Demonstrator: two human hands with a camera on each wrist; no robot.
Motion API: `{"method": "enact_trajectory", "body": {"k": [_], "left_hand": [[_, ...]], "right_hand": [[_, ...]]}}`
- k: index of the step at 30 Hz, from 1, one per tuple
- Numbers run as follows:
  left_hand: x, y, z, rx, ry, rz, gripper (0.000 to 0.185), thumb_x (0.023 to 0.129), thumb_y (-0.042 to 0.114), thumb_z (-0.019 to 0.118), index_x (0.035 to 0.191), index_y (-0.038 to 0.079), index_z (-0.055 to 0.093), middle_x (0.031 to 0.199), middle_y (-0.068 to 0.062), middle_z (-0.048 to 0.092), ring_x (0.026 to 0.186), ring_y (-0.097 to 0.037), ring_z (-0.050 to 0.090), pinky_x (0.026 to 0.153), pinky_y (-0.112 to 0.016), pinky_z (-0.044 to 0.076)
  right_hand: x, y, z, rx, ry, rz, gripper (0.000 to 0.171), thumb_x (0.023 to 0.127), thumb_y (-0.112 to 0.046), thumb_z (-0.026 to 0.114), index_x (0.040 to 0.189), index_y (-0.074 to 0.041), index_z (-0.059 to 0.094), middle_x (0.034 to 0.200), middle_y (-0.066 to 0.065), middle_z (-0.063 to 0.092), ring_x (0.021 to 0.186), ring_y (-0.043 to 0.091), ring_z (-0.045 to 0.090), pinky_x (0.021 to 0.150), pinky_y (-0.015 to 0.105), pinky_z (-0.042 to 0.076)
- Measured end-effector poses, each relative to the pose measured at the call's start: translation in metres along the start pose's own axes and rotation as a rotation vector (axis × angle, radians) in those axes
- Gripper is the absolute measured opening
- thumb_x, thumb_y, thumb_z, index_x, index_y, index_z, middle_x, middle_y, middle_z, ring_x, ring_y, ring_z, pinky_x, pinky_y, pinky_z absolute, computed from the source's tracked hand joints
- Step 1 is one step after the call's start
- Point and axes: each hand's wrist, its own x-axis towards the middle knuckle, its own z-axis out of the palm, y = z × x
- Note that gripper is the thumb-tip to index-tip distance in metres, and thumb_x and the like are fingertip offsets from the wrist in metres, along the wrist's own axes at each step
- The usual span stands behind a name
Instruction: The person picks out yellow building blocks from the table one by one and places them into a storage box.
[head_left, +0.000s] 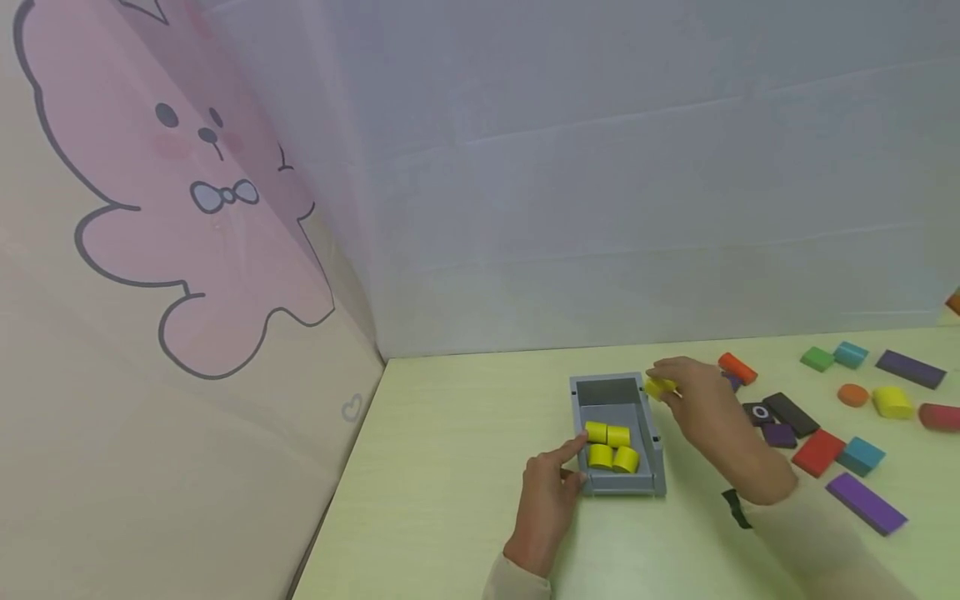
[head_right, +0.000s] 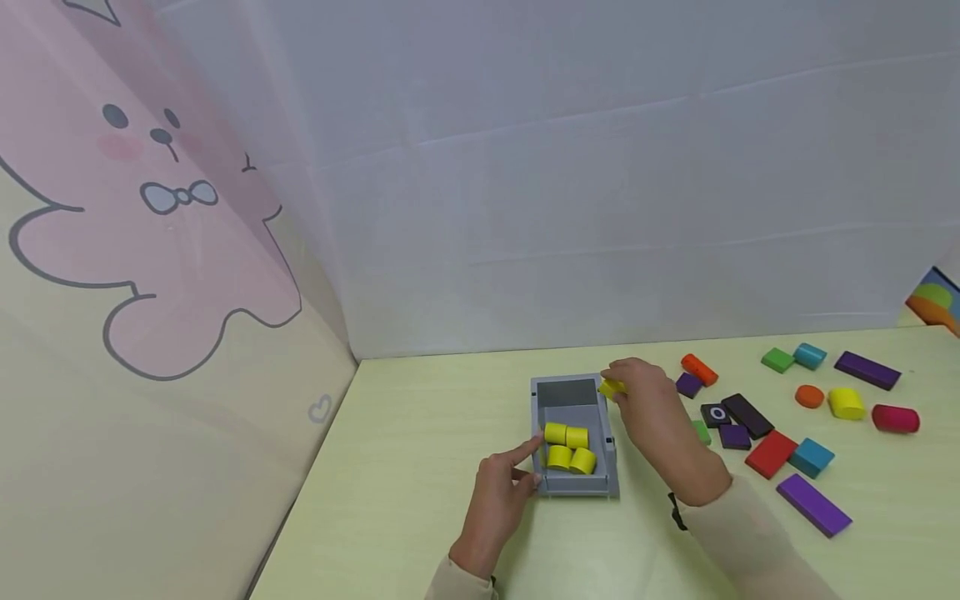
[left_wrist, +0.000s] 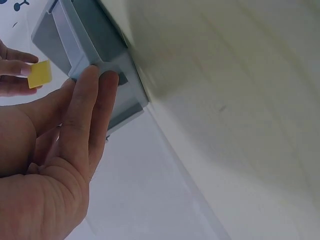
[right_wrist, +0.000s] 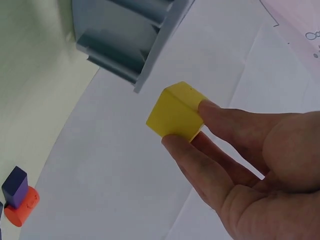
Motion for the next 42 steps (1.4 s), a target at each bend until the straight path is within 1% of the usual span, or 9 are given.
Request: {"method": "enact_trajectory", "body": {"k": [5,11,16,18,22,30,35,41,42], "left_hand": [[0.0,0.0,0.0,0.004,-0.001,-0.007,0.057,0.09,-0.012,0.074,0.14,0.014,0.07,0.143,-0.017,0.065,0.089,-0.019,0.078,0.065,-0.019,0.055],[-0.001,-0.001,0.0,0.007,0.0,-0.014,0.057,0.09,-0.011,0.075,0.14,0.015,0.07,0.143,-0.016,0.066,0.089,-0.018,0.077,0.066,-0.019,0.055],[0.0,-0.001,0.0,-0.002,0.0,-0.014,0.057,0.09,-0.011,0.075,0.14,0.015,0.07,0.143,-0.016,0.065,0.087,-0.014,0.076,0.065,-0.019,0.055],[0.0,-0.001,0.0,0.005,0.001,-0.014,0.057,0.09,-0.011,0.075,0.14,0.015,0.07,0.143,-0.016,0.066,0.086,-0.012,0.075,0.065,-0.019,0.055],[0.0,-0.001,0.0,0.014,0.002,-0.02,0.056,0.089,-0.01,0.076,0.14,0.015,0.071,0.142,-0.014,0.067,0.088,-0.013,0.076,0.067,-0.02,0.056],[0.002,-0.002,0.001,0.025,-0.003,-0.044,0.057,0.089,-0.01,0.076,0.139,0.017,0.071,0.143,-0.012,0.066,0.09,-0.017,0.077,0.069,-0.019,0.056],[0.002,-0.001,0.001,0.02,-0.006,-0.024,0.057,0.088,-0.011,0.076,0.139,0.014,0.071,0.143,-0.012,0.066,0.091,-0.02,0.078,0.067,-0.018,0.055],[0.003,-0.002,0.002,0.029,-0.002,-0.02,0.057,0.088,-0.012,0.075,0.139,0.014,0.071,0.143,-0.012,0.066,0.091,-0.019,0.078,0.065,-0.018,0.054],[0.003,-0.002,0.002,0.027,-0.003,-0.028,0.057,0.089,-0.011,0.076,0.139,0.014,0.071,0.143,-0.011,0.066,0.091,-0.019,0.078,0.065,-0.018,0.054]], "right_hand": [[-0.001,-0.008,0.007,0.032,-0.009,-0.023,0.031,0.087,0.013,0.076,0.118,0.01,0.074,0.127,0.032,0.068,0.114,0.053,0.066,0.091,0.06,0.057],[0.001,-0.016,0.014,0.047,-0.04,-0.019,0.033,0.087,0.015,0.076,0.119,0.011,0.073,0.127,0.031,0.068,0.118,0.053,0.064,0.095,0.061,0.055],[0.004,-0.021,0.022,0.048,-0.062,-0.025,0.031,0.087,0.016,0.076,0.117,0.01,0.074,0.125,0.03,0.07,0.118,0.051,0.065,0.096,0.06,0.054],[0.006,-0.022,0.026,0.052,-0.058,-0.043,0.03,0.086,0.017,0.075,0.115,0.01,0.075,0.123,0.029,0.071,0.117,0.05,0.066,0.097,0.06,0.055],[0.008,-0.025,0.033,0.052,-0.066,-0.06,0.028,0.086,0.017,0.075,0.114,0.01,0.075,0.121,0.028,0.072,0.116,0.049,0.066,0.098,0.06,0.054],[0.014,-0.031,0.043,0.057,-0.125,-0.02,0.025,0.09,0.015,0.072,0.115,0.01,0.073,0.122,0.028,0.071,0.118,0.048,0.065,0.101,0.059,0.052],[0.017,-0.034,0.046,0.054,-0.147,-0.005,0.025,0.091,0.014,0.072,0.116,0.01,0.073,0.122,0.027,0.071,0.119,0.047,0.065,0.103,0.059,0.052],[0.021,-0.035,0.05,0.049,-0.166,0.009,0.026,0.091,0.014,0.073,0.117,0.009,0.074,0.122,0.026,0.072,0.119,0.047,0.065,0.102,0.059,0.052],[0.021,-0.035,0.051,0.049,-0.165,0.009,0.027,0.091,0.014,0.073,0.117,0.01,0.074,0.122,0.026,0.072,0.119,0.047,0.065,0.102,0.059,0.052]]}}
